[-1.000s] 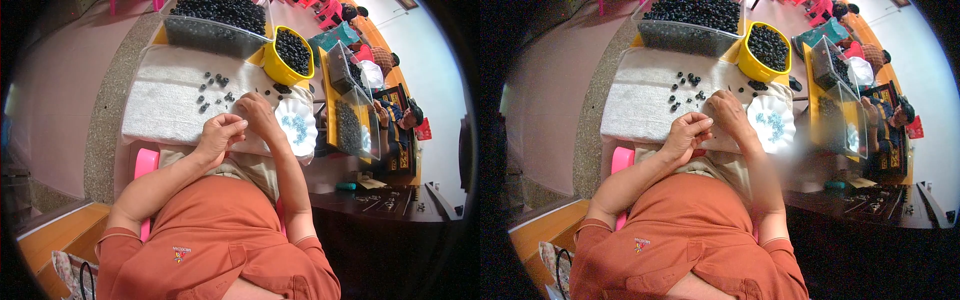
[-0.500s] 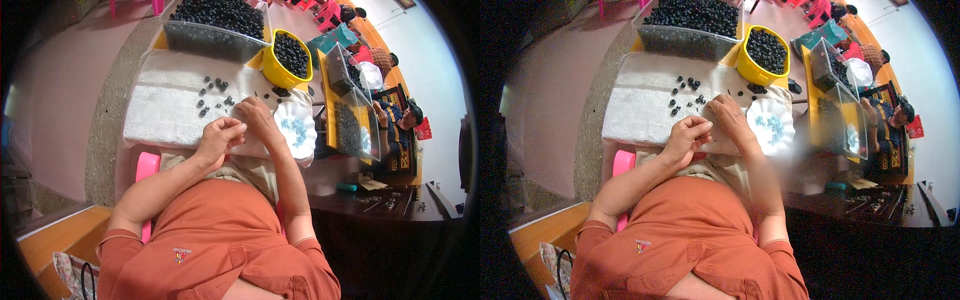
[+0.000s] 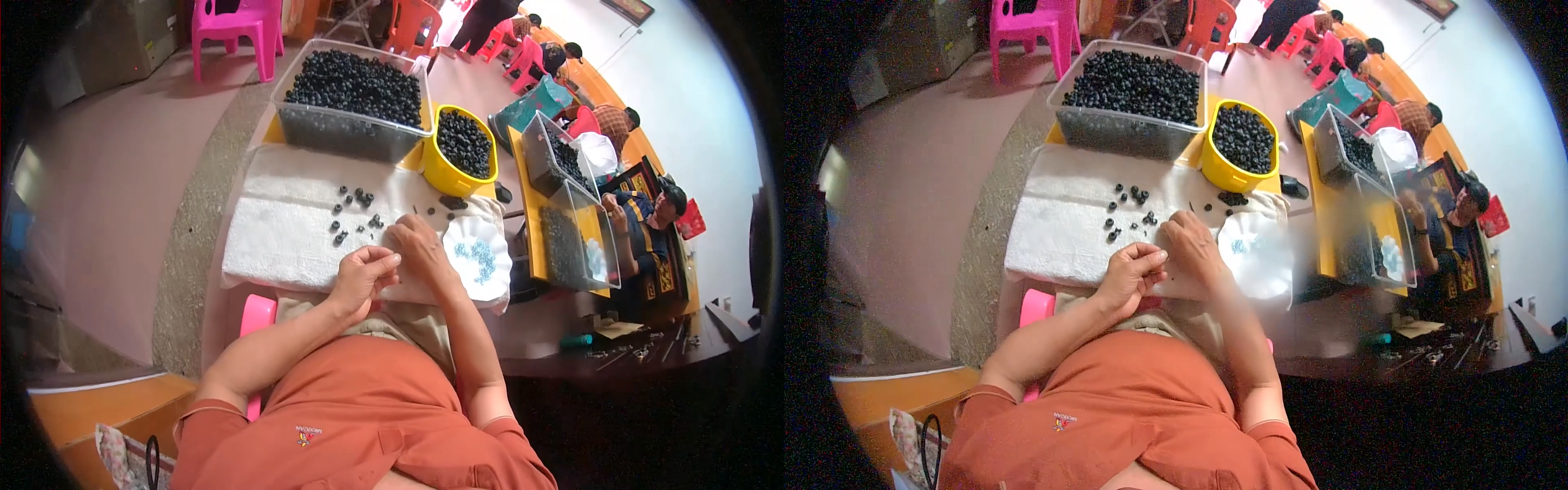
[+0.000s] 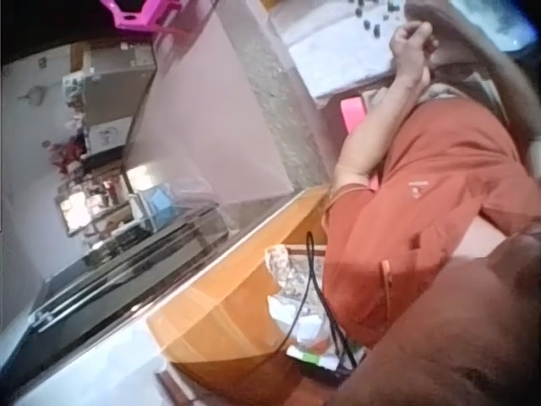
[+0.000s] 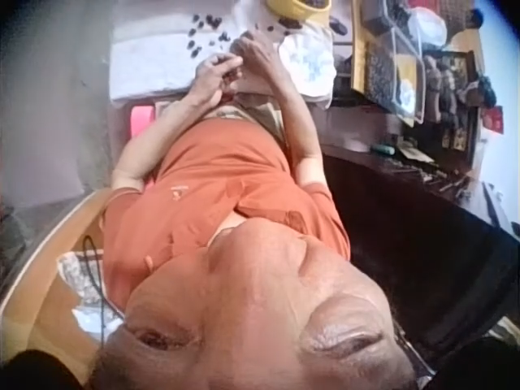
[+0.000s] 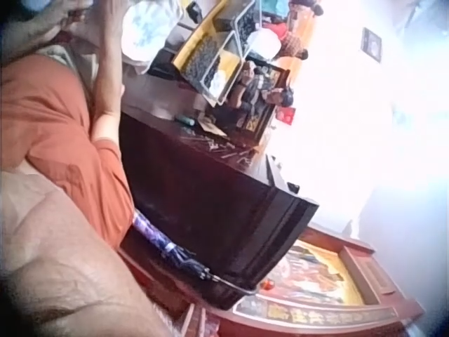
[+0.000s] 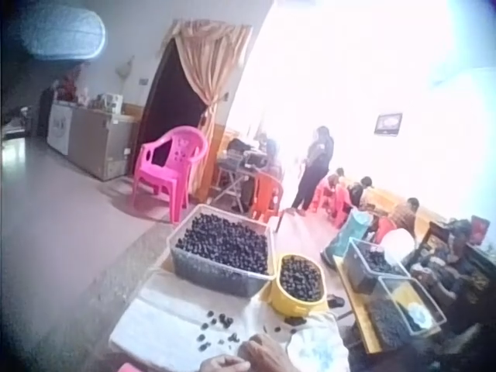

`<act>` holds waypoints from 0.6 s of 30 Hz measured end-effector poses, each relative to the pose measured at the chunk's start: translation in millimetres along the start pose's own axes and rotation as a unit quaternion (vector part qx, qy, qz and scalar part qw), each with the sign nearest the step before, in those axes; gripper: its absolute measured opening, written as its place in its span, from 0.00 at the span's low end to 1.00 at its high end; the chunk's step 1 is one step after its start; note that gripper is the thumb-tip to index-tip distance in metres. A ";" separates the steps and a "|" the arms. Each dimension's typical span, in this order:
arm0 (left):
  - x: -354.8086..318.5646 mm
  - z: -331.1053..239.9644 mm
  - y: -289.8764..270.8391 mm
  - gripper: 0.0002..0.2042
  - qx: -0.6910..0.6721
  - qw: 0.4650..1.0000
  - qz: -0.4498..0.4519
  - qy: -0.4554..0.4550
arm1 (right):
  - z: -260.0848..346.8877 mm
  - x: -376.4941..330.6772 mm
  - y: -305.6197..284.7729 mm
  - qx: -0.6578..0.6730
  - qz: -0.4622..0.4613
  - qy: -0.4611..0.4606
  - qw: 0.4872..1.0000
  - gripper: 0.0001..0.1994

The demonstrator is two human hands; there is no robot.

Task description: The recorder is inspecting and sorting small black beads using a metal probe and their hands.

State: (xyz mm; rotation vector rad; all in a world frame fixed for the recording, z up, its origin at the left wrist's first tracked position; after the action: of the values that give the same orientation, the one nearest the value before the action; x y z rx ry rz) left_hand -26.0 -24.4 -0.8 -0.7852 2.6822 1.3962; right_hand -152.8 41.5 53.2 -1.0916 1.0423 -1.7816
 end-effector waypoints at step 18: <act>-0.7 -0.4 0.2 0.03 0.006 1.000 0.020 0.011 | -3.7 -4.2 2.1 0.009 0.007 -0.056 0.998 0.26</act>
State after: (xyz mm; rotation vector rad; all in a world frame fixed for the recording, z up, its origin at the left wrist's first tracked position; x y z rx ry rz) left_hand -25.5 -24.3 -0.2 -0.7554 2.7350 1.3874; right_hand -154.4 45.4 49.0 -1.1566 0.9626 -1.6954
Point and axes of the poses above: each hand's wrist, its own x-axis towards the middle knuckle, its own y-axis out of the palm, z = x × y, the point moved 3 cm from there along x, towards the middle knuckle, and after that the axes turned 5 degrees about y, right-handed, at the moved point
